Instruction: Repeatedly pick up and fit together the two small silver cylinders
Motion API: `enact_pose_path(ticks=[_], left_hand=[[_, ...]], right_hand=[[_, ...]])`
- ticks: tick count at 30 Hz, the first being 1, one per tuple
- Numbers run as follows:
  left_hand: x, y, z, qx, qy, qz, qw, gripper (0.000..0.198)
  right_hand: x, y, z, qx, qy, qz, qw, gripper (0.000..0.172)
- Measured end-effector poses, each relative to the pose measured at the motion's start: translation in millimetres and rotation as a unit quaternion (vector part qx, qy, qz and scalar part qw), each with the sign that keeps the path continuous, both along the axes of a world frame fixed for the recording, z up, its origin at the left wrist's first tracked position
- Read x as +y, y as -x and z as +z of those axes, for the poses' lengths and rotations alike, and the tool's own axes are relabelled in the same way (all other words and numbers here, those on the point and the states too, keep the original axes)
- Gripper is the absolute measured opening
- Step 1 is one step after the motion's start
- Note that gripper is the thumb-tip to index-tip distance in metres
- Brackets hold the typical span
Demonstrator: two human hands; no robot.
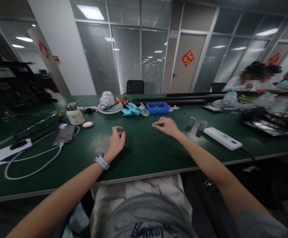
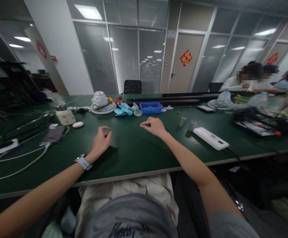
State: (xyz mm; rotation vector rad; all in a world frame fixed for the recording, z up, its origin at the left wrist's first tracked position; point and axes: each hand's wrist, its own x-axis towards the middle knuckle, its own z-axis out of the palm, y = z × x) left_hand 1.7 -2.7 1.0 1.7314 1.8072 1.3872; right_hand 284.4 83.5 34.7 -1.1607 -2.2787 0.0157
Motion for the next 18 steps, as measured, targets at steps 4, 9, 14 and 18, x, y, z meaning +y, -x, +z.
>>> enact_pose_path(ticks=[4,9,14,18], left_hand=[[0.2,0.0,-1.2,0.001,-0.009,-0.007,1.0,0.031],[-1.2,-2.1,0.4,0.007,0.003,-0.008,1.0,0.03],[-2.3,-1.8,1.7,0.014,0.01,-0.002,1.0,0.03],[-3.3,-1.6,2.2,0.018,0.012,-0.005,1.0,0.031]], right_hand=[[13.7,-118.3,30.8,0.088,-0.063,-0.336,0.936,0.04],[8.4,-213.1,21.3,0.124,0.088,-0.549,0.822,0.039],[8.7,-216.9,11.0,0.113,0.133,-0.514,0.84,0.037],[10.1,-210.4,12.5,0.107,0.137,-0.522,0.835,0.035]])
